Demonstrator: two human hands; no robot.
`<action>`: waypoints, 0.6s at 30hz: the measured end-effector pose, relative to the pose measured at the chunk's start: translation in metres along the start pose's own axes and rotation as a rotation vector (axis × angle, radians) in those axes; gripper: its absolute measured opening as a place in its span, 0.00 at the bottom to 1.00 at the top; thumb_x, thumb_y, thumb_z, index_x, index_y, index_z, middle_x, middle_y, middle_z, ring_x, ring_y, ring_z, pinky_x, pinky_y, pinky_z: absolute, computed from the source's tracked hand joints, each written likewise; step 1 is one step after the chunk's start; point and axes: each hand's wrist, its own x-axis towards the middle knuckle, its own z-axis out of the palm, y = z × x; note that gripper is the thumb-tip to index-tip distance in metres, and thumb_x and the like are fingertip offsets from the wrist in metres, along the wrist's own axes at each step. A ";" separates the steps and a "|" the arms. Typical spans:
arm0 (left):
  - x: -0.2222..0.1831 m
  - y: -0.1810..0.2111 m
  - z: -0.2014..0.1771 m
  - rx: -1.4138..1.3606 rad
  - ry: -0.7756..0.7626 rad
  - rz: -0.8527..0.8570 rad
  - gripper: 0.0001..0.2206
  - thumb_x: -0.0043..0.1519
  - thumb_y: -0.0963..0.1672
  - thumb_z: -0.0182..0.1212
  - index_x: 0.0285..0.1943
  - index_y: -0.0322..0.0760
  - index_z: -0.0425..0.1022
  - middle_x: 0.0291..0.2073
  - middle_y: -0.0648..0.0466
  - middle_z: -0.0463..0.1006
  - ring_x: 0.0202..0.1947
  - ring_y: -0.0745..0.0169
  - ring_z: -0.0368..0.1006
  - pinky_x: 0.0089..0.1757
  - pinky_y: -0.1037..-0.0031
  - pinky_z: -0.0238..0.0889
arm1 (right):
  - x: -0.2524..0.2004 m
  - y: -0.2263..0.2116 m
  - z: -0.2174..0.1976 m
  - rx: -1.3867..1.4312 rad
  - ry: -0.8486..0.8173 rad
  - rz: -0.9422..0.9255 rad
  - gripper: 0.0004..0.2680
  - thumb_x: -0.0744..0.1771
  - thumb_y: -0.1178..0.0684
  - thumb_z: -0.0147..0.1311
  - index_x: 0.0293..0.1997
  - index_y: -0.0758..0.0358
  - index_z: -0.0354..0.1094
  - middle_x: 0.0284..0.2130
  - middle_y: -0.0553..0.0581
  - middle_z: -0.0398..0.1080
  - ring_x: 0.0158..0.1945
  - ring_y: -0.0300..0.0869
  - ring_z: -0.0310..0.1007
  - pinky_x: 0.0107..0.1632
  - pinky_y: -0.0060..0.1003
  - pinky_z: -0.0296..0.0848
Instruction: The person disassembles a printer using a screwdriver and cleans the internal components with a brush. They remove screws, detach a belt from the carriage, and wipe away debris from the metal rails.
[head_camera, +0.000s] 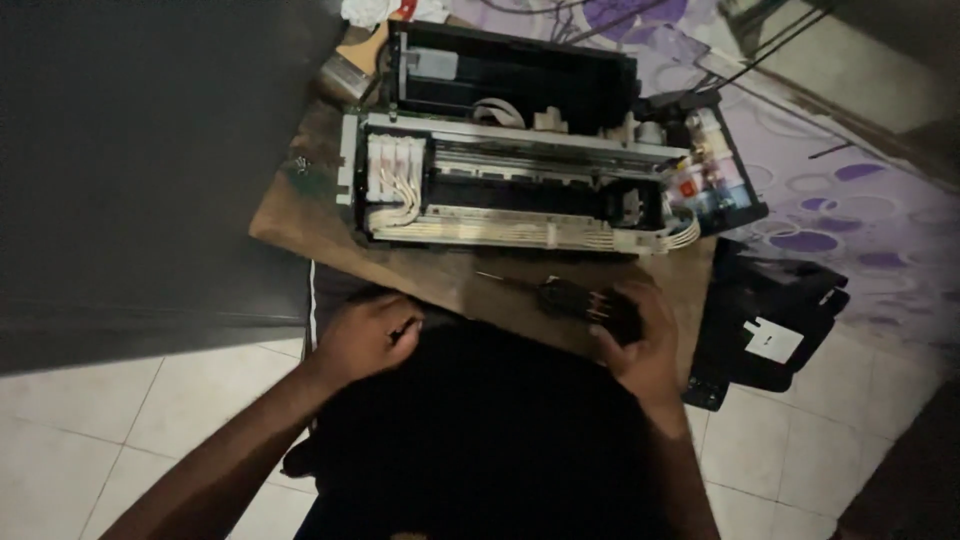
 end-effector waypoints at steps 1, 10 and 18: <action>0.002 -0.001 0.001 -0.008 0.015 -0.007 0.07 0.61 0.45 0.61 0.41 0.39 0.80 0.24 0.49 0.78 0.26 0.48 0.78 0.26 0.64 0.72 | 0.001 0.002 -0.001 0.016 0.015 -0.030 0.17 0.62 0.55 0.68 0.52 0.72 0.69 0.42 0.68 0.73 0.48 0.60 0.76 0.53 0.59 0.74; 0.033 0.058 -0.032 0.081 0.283 0.339 0.11 0.63 0.42 0.58 0.26 0.39 0.73 0.16 0.52 0.68 0.15 0.52 0.66 0.18 0.67 0.63 | -0.002 0.008 -0.005 0.029 0.132 0.141 0.12 0.68 0.57 0.58 0.55 0.73 0.67 0.41 0.74 0.72 0.48 0.67 0.75 0.49 0.61 0.72; 0.113 0.098 -0.096 0.197 0.629 0.527 0.09 0.60 0.41 0.63 0.25 0.41 0.72 0.21 0.52 0.68 0.20 0.51 0.65 0.25 0.63 0.61 | -0.009 0.044 0.000 -0.031 0.153 0.245 0.13 0.69 0.51 0.58 0.56 0.67 0.71 0.41 0.70 0.74 0.45 0.63 0.77 0.48 0.59 0.74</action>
